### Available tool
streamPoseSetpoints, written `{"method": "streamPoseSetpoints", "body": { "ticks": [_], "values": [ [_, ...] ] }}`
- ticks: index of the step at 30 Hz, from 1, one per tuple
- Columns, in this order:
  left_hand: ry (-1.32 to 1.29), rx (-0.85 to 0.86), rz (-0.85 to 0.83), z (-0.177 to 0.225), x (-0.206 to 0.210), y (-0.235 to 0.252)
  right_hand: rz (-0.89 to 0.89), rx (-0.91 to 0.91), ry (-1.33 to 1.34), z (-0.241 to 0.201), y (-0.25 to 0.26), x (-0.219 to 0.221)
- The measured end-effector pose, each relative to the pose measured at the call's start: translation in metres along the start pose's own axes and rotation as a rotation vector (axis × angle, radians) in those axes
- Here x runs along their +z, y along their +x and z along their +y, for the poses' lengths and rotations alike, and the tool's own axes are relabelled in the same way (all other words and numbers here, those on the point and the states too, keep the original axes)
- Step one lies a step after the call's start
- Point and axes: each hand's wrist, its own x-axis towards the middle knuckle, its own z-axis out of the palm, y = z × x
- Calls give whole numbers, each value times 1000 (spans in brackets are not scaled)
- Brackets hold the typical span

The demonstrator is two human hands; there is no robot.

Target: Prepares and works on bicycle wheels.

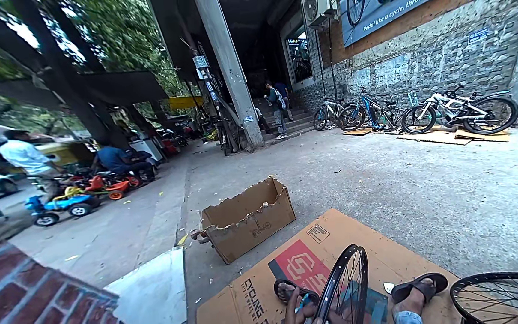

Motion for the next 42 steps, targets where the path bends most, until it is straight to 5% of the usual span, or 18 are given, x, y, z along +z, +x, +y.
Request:
{"method": "streamPoseSetpoints", "body": {
  "ticks": [4,7,13,16,20,22,29,34,37,42],
  "values": [
    [93,-20,87,10,20,6,280,-107,-354,-7,-1,10],
    [145,-84,113,22,33,10,322,-74,-463,-10,11,5],
    [196,-116,158,19,28,5,-237,-35,-212,5,30,-28],
    [160,-118,187,16,24,3,-400,-39,-322,3,34,-29],
    [184,-149,189,18,26,9,34,-34,-470,-3,18,4],
    [193,-116,202,15,23,9,73,2,-411,-7,17,12],
    [58,-69,237,7,21,-9,-662,270,677,19,36,-56],
    [58,-87,276,11,29,-18,-844,388,674,18,53,-77],
    [100,-72,302,11,23,-13,-625,322,485,13,42,-57],
    [78,-50,260,8,26,2,328,36,-82,5,-4,7]
  ]
}}
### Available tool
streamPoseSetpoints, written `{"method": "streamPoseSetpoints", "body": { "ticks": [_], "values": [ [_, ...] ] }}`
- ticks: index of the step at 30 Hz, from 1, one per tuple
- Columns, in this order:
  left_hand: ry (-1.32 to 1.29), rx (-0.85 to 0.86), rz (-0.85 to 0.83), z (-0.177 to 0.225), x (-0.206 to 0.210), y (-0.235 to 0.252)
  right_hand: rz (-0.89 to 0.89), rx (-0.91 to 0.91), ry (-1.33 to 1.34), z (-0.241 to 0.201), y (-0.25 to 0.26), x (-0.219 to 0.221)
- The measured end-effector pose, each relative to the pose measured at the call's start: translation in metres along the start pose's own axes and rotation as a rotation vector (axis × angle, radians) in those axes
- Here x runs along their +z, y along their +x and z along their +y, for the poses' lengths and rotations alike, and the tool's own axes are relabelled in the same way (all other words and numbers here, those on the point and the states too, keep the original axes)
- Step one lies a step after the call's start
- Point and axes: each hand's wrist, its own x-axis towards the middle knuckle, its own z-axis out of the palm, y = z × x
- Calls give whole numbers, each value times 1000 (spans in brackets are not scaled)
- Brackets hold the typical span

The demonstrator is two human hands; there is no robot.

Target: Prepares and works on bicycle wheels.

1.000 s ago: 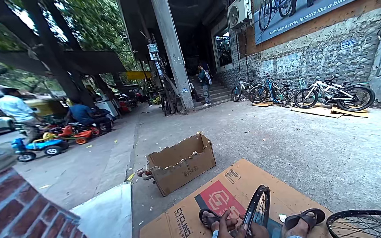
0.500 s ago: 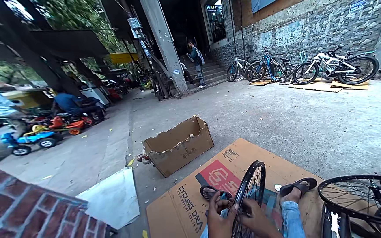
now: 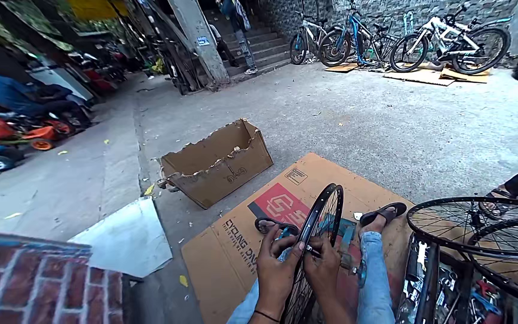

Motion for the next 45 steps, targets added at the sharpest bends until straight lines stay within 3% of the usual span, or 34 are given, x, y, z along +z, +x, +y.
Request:
{"method": "streamPoseSetpoints", "body": {
  "ticks": [2,7,10,12,17,23,27,32,35,38,45],
  "values": [
    [-24,34,-26,-5,-1,-1,78,-84,-1,4,-7,5],
    [-56,113,-112,-22,-21,-11,-334,-453,-97,18,2,-29],
    [-92,101,-154,-25,-24,-18,-358,-533,-208,19,3,-41],
    [-75,103,-167,-24,-26,-21,-263,-458,-201,25,-6,-43],
    [61,92,-183,-15,-30,-12,110,-41,-151,19,-15,-41],
    [277,4,-169,1,-18,7,-223,-39,-169,29,-17,-23],
    [185,10,-168,3,-9,13,-396,64,87,28,-26,-28],
    [89,115,-112,-3,-9,2,-445,154,416,2,0,-15],
    [94,101,-83,-5,-15,-2,-530,291,632,-6,8,-12],
    [120,74,-94,2,-14,-2,-600,296,772,-1,13,-25],
    [118,-20,-57,2,-13,5,-433,340,398,-15,14,-22]
  ]
}}
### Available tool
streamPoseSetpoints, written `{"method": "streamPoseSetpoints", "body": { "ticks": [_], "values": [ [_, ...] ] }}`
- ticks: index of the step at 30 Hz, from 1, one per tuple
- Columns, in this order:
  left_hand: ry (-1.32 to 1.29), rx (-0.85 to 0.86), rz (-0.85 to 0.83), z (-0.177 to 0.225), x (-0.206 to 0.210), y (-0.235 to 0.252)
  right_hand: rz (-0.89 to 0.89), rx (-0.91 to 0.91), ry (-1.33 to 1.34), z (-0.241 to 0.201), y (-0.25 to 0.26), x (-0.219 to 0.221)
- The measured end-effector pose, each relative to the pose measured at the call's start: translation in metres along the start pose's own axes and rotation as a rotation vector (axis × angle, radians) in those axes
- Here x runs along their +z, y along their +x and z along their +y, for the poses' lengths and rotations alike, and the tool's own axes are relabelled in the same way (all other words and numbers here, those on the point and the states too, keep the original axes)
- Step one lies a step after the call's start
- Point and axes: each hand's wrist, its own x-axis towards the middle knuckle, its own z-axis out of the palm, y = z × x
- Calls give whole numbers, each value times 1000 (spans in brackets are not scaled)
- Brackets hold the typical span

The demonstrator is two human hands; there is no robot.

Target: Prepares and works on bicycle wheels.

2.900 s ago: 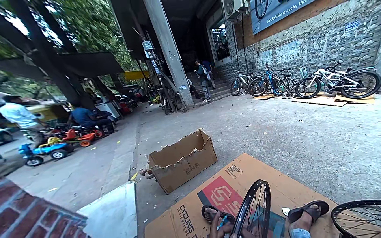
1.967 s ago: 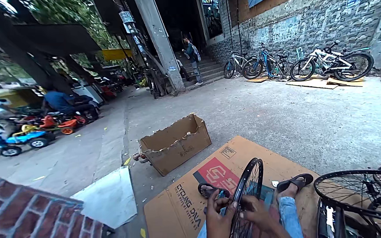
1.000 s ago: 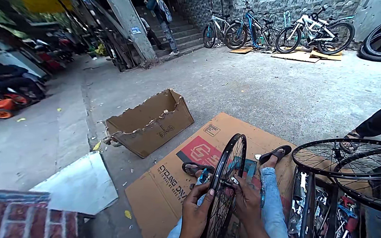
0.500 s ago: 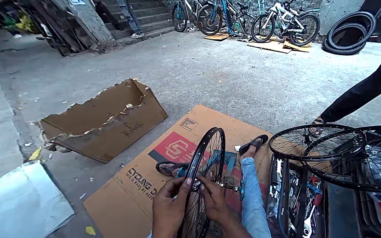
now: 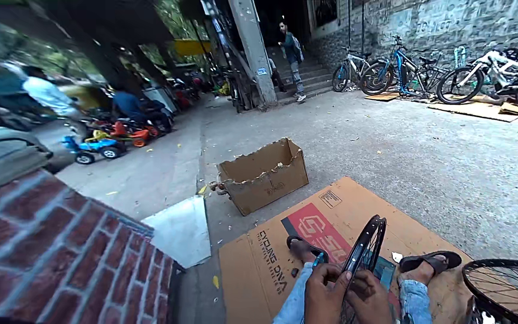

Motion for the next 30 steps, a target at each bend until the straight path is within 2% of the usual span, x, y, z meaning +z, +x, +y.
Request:
{"method": "streamPoseSetpoints", "body": {
  "ticks": [4,6,7,9,12,14,17,20,23,25,28,30],
  "values": [
    [4,-63,-8,6,4,5,452,-213,-427,4,-3,40],
    [45,-112,10,11,12,8,628,-193,-451,5,-2,55],
    [81,-141,27,13,14,8,653,-162,-428,4,-2,58],
    [156,-183,61,13,10,7,540,-123,-350,2,-2,48],
    [165,-186,90,10,7,-1,53,-87,-113,-1,-6,-1],
    [130,-165,68,13,11,-8,-170,-54,-29,-5,2,-29],
    [78,-139,57,13,14,-12,-364,23,71,-7,16,-52],
    [64,-109,75,9,8,-14,-479,47,126,1,26,-56],
    [27,-42,93,2,-3,-12,-460,6,132,5,27,-42],
    [2,-12,79,-2,-7,-6,-358,-44,112,7,22,-29],
    [-41,-33,48,2,-4,4,-100,-154,37,13,6,-7],
    [-59,-51,12,4,1,10,156,-225,-80,21,-10,14]
  ]
}}
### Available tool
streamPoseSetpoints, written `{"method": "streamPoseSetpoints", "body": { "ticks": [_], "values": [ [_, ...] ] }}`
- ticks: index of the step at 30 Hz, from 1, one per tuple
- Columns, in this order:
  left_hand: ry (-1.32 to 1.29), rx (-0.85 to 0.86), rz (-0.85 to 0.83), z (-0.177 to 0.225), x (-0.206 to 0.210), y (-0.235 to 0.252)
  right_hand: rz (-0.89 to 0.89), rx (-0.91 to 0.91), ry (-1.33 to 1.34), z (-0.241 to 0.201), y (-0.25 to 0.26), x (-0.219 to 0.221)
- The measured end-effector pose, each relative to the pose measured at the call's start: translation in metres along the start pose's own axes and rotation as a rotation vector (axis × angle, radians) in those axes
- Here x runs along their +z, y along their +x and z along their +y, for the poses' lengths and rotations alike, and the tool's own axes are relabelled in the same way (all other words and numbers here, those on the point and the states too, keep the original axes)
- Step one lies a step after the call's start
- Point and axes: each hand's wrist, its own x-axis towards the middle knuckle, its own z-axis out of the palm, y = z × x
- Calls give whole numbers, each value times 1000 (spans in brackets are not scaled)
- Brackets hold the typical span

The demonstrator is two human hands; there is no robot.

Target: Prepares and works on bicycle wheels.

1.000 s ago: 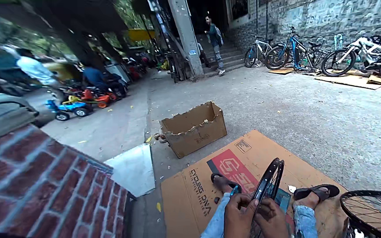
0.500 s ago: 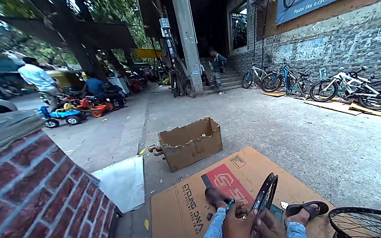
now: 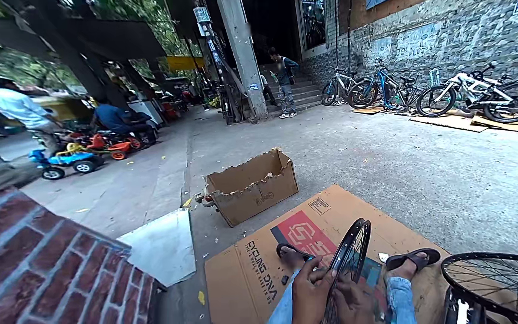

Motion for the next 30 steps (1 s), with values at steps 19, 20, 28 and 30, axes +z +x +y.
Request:
{"method": "streamPoseSetpoints", "body": {
  "ticks": [19,20,28,30],
  "values": [
    [196,43,-246,6,-5,-11,244,65,-324,6,-16,-18],
    [206,52,-237,4,-6,-12,231,103,-327,7,-10,-17],
    [446,-73,-231,-4,-17,1,-40,1,-288,25,-4,-20],
    [408,-101,-228,2,-13,2,-88,16,-232,27,-6,-27]
  ]
}}
